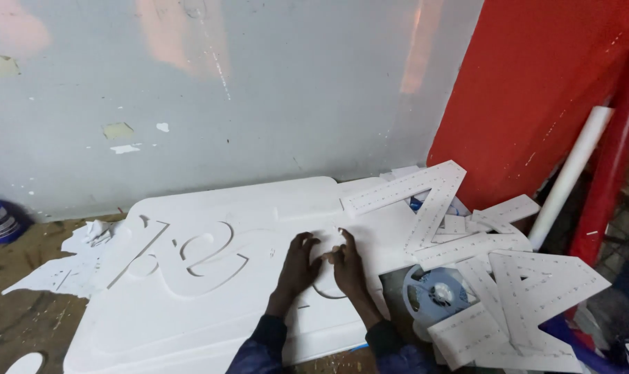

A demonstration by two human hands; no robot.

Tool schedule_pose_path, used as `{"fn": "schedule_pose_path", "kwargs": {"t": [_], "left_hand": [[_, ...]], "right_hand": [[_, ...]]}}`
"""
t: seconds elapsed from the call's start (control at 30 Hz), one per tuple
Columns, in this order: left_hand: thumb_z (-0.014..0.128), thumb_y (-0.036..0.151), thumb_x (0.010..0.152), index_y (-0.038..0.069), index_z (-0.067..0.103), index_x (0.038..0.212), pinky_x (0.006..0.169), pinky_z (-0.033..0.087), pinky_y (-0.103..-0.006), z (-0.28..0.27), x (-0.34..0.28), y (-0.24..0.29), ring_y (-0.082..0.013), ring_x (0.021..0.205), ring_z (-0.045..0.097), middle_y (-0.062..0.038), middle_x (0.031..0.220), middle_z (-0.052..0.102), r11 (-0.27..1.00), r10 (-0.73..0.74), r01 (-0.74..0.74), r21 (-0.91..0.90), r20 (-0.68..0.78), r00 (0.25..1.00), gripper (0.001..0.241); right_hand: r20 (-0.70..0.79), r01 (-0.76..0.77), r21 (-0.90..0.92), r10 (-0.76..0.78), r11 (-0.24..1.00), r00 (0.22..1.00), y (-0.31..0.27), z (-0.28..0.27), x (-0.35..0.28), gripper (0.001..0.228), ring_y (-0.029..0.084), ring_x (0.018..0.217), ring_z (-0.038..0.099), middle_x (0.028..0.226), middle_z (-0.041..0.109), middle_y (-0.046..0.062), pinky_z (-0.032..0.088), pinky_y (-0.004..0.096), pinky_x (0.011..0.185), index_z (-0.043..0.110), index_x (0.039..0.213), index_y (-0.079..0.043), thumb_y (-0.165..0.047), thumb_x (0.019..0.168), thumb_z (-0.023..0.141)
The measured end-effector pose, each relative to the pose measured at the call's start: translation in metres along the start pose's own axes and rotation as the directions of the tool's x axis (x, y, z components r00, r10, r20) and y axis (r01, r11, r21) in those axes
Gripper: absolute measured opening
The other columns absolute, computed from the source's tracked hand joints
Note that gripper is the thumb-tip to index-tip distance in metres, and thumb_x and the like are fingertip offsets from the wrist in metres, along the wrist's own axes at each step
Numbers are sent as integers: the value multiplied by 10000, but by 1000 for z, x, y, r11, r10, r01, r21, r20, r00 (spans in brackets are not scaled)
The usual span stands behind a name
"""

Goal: Applying LED light strips to a foam letter for sign fabrication.

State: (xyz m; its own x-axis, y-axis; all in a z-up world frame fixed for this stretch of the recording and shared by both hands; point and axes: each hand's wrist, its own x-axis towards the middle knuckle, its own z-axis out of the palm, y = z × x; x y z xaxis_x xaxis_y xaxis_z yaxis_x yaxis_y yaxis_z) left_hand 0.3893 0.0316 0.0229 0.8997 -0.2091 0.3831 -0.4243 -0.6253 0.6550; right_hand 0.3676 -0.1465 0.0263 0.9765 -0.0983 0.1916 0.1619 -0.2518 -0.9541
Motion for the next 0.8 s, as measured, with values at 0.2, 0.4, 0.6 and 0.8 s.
{"fn": "schedule_pose_path", "kwargs": {"t": [0.2, 0.4, 0.6, 0.8], "left_hand": [[798, 305, 1018, 83, 658, 1545, 1277, 477, -555, 12, 78, -73, -467, 1616, 469, -229, 1690, 555, 927, -8, 74, 368, -178, 984, 589], [681, 673, 1047, 165, 448, 1760, 1393, 286, -514, 8, 122, -113, -319, 1652, 453, -115, 1735, 550, 876, -315, 311, 369, -51, 948, 906], [911, 494, 928, 99, 610, 1601, 1112, 633, -568, -24, 39, -36, -463, 1360, 698, -159, 1498, 559, 922, -384, 387, 9, -106, 917, 837], [966, 726, 862, 110, 578, 1673, 988, 585, -451, -47, -58, 7, -305, 1167, 812, -170, 1382, 773, 627, -528, 477, -616, 115, 842, 1089]], "right_hand": [[18, -163, 40, 162, 986, 987, 31, 0, 24, 581, 347, 1109, 871, 1074, 889, 225, 700, 384, 1033, 410, 1716, -153, -314, 1159, 452], [1, -154, 116, 155, 981, 988, 38, 4, 25, 549, 356, 1132, 858, 1089, 881, 250, 703, 392, 1057, 486, 1688, -141, -297, 1162, 497], [48, -80, 309, 69, 948, 996, 70, 3, 38, 603, 408, 1121, 838, 1279, 700, 385, 720, 477, 1041, 480, 1679, -66, -204, 1102, 591], [-78, -22, 441, 63, 897, 995, 4, -46, -54, 545, 430, 969, 836, 1002, 688, 245, 725, 567, 942, 504, 1648, 19, -161, 1135, 547]]}}
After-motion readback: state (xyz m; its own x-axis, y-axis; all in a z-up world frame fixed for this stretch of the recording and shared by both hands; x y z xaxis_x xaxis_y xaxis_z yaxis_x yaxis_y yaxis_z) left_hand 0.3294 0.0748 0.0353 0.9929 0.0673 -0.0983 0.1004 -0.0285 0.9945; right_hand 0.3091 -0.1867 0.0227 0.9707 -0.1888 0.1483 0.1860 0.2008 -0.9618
